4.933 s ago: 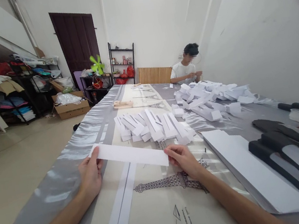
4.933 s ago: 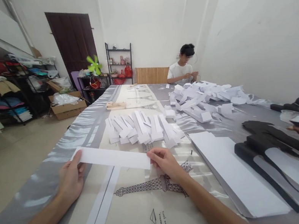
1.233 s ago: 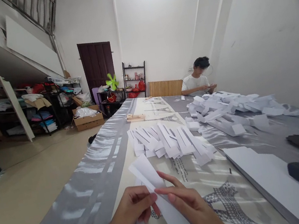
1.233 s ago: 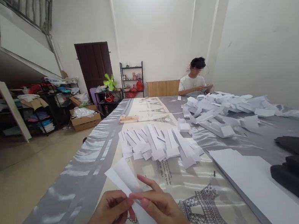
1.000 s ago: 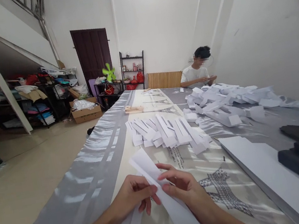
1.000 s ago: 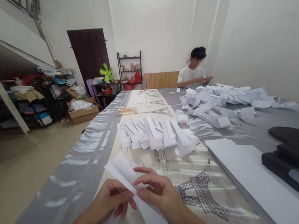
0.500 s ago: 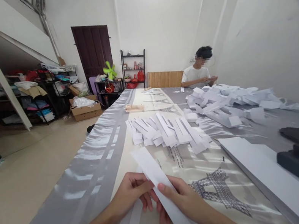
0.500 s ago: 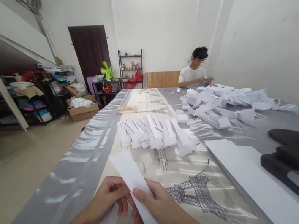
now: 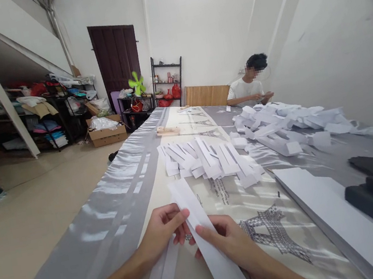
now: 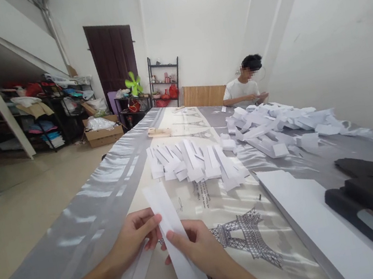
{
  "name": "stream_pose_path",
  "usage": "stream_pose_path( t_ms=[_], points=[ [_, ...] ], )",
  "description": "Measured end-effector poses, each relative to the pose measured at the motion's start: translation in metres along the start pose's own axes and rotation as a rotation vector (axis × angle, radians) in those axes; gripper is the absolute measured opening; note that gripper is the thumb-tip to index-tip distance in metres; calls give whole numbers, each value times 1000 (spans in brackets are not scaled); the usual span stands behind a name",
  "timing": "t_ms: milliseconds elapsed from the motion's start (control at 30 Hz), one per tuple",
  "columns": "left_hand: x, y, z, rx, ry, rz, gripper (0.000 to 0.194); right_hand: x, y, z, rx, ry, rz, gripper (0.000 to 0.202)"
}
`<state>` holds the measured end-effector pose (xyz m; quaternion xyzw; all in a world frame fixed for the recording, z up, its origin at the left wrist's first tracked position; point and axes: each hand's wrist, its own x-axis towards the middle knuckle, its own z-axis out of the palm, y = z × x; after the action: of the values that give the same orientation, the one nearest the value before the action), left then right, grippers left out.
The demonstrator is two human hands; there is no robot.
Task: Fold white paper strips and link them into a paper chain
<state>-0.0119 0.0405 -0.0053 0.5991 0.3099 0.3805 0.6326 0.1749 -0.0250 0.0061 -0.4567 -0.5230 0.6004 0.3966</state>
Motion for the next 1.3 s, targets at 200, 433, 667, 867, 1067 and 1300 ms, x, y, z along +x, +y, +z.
stream_pose_path(
  t_ms=[200, 433, 667, 867, 1067, 1300],
  points=[
    [0, 0, 1, -12, -35, -21, 45, -2, -9, 0, 89, 30, 56, 41],
    [1, -1, 2, -52, -27, -43, 44, 1, -5, 0, 95, 33, 79, 40],
    [1, -1, 0, -61, -67, -46, 41, 1, -13, 1, 93, 18, 100, 38],
    [2, -2, 1, -72, -88, -44, 41, -2, -16, -2, 83, 12, 110, 39],
    [1, -2, 1, -67, -90, -47, 40, 0, -7, -9, 76, -32, 99, 37],
    [1, -2, 1, -67, -72, -54, 39, 0, -4, -7, 18, -2, 86, 30]
  ],
)
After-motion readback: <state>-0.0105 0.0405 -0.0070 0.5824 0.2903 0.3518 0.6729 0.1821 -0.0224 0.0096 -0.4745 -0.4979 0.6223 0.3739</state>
